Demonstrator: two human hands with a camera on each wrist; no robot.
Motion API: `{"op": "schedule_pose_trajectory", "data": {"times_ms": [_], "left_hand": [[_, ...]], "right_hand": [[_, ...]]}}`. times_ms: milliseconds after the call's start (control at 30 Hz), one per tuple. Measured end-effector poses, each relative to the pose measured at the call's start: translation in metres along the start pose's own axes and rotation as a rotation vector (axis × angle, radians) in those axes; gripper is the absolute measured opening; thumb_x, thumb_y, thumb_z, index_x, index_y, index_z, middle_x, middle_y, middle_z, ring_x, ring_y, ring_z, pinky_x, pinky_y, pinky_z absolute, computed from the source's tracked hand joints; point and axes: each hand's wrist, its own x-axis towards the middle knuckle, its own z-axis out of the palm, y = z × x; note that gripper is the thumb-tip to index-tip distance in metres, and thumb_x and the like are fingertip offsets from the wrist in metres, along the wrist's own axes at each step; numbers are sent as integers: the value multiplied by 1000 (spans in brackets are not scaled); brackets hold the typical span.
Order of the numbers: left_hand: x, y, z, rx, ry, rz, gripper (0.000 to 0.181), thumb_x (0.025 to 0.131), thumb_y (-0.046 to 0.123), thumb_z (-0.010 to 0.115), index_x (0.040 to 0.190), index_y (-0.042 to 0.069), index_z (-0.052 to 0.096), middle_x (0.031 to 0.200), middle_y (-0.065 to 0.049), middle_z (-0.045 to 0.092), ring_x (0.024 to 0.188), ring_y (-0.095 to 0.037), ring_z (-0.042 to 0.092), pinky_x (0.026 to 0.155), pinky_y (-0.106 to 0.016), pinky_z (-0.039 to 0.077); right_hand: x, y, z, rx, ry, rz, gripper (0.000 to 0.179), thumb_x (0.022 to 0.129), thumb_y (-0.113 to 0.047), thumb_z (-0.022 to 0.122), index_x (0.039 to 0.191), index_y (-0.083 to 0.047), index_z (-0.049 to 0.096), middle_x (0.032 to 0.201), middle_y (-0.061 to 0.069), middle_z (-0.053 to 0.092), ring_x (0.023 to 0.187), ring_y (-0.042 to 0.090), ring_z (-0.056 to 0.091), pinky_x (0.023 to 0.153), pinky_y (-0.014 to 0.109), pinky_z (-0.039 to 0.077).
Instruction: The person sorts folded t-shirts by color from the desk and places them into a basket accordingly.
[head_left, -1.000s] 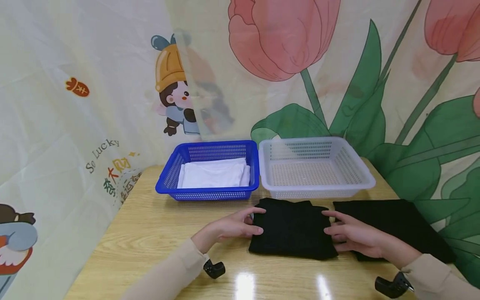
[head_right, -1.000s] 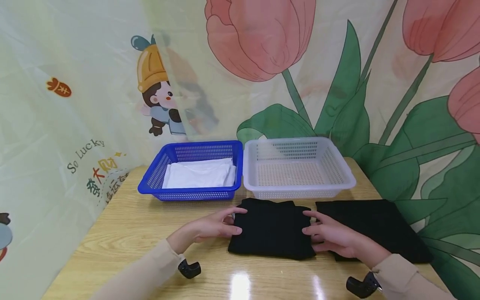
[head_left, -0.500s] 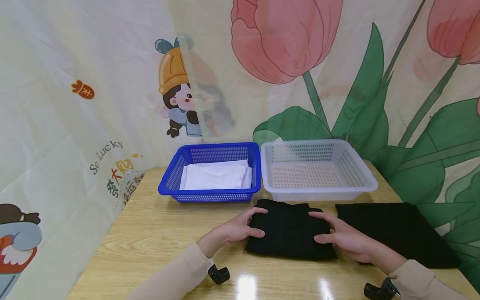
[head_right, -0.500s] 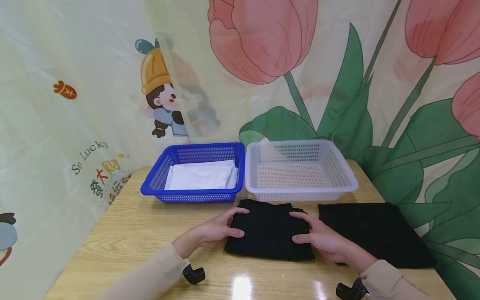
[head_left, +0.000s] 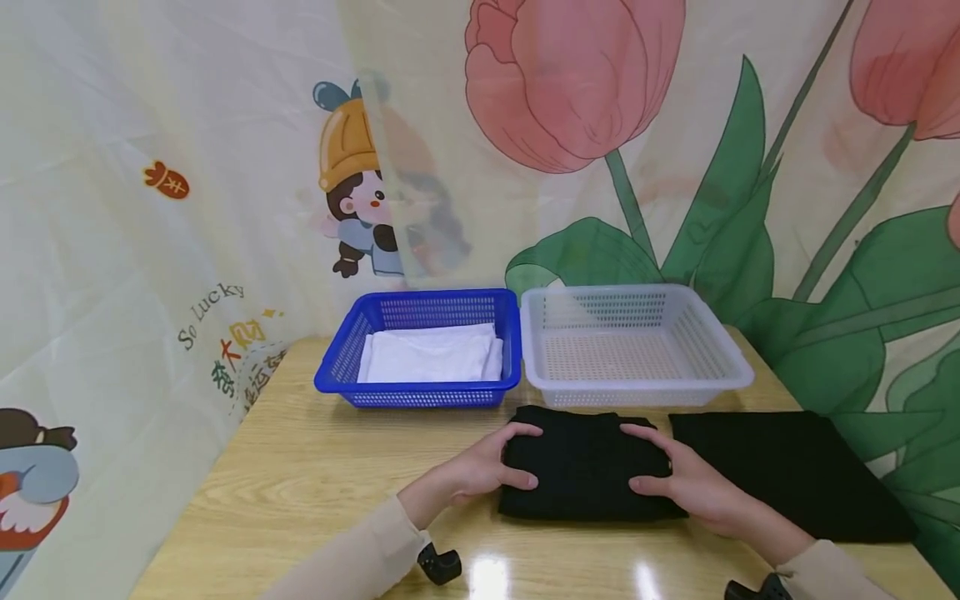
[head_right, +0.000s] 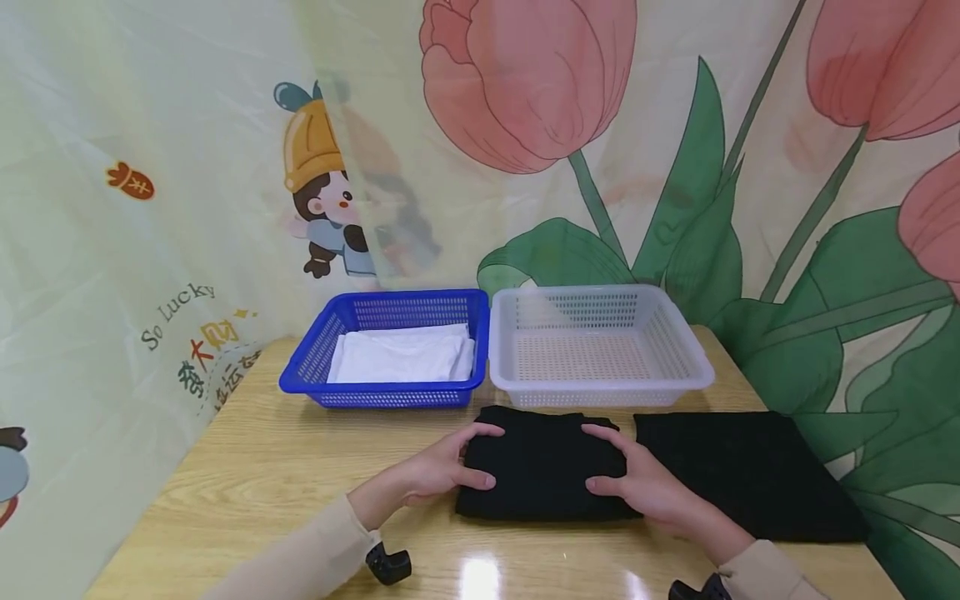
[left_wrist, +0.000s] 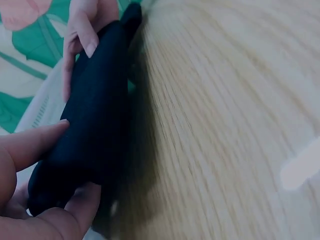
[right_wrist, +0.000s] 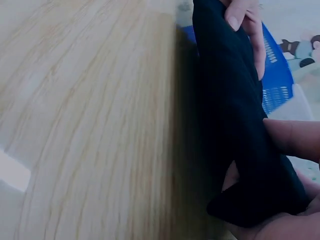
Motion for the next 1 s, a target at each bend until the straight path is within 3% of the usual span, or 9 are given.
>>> {"op": "schedule_pose_trajectory", "data": {"times_ms": [267, 400, 567, 767, 833, 900, 967, 1000], "left_hand": [[-10, 31, 13, -27, -24, 49, 66, 94, 15, 83, 147, 41, 54, 171, -5, 28, 155, -49, 24, 115, -62, 42], [-12, 52, 18, -55, -52, 90, 66, 95, 15, 83, 148, 40, 53, 166, -3, 34, 149, -42, 39, 109, -53, 50], [-6, 85, 22, -38, -38, 138, 65, 95, 16, 83, 148, 41, 54, 165, 0, 36, 144, -32, 45, 110, -51, 49], [7, 125, 17, 7, -3, 187, 67, 94, 20, 84, 149, 44, 53, 167, 5, 33, 141, -26, 46, 107, -47, 49], [17, 136, 14, 6, 5, 204, 68, 94, 20, 84, 149, 45, 52, 167, 6, 33, 142, -26, 45, 108, -48, 49], [28, 144, 11, 2, 20, 213, 69, 94, 19, 84, 150, 45, 52, 169, 8, 30, 147, -25, 41, 112, -50, 47], [40, 149, 8, 25, 46, 221, 71, 94, 19, 84, 151, 45, 51, 171, 9, 29, 151, -25, 38, 114, -52, 46], [47, 151, 6, 23, 52, 227, 71, 94, 19, 84, 151, 44, 51, 171, 9, 29, 151, -25, 37, 113, -52, 47]], "right_hand": [[-32, -16, -25, -50, 18, -83, 84, 98, -24, 78, 167, -19, 31, 175, 25, 3, 155, 59, -7, 110, 86, 15], [-47, -30, -43, -63, 18, -98, 82, 100, -22, 76, 168, -21, 30, 176, 23, -6, 154, 60, -14, 107, 88, 12], [-56, -49, -71, -100, 33, -95, 84, 103, -21, 72, 170, -24, 23, 174, 18, -22, 152, 61, -22, 101, 90, 13], [-53, -77, -105, -161, 89, -137, 87, 103, -21, 72, 171, -31, 20, 175, 18, -21, 153, 58, -22, 102, 89, 15], [-48, -87, -118, -190, 95, -148, 87, 104, -21, 72, 171, -32, 19, 176, 19, -14, 156, 55, -13, 109, 80, 24], [-41, -93, -131, -226, 100, -155, 86, 104, -23, 71, 171, -34, 18, 176, 19, 0, 161, 40, 7, 115, 62, 37], [-33, -99, -144, -254, 96, -170, 86, 105, -22, 71, 171, -33, 18, 176, 20, 5, 159, 38, 13, 113, 57, 40], [-29, -100, -150, -274, 95, -176, 85, 105, -23, 70, 171, -33, 18, 174, 19, 12, 157, 31, 22, 110, 44, 45]]}}
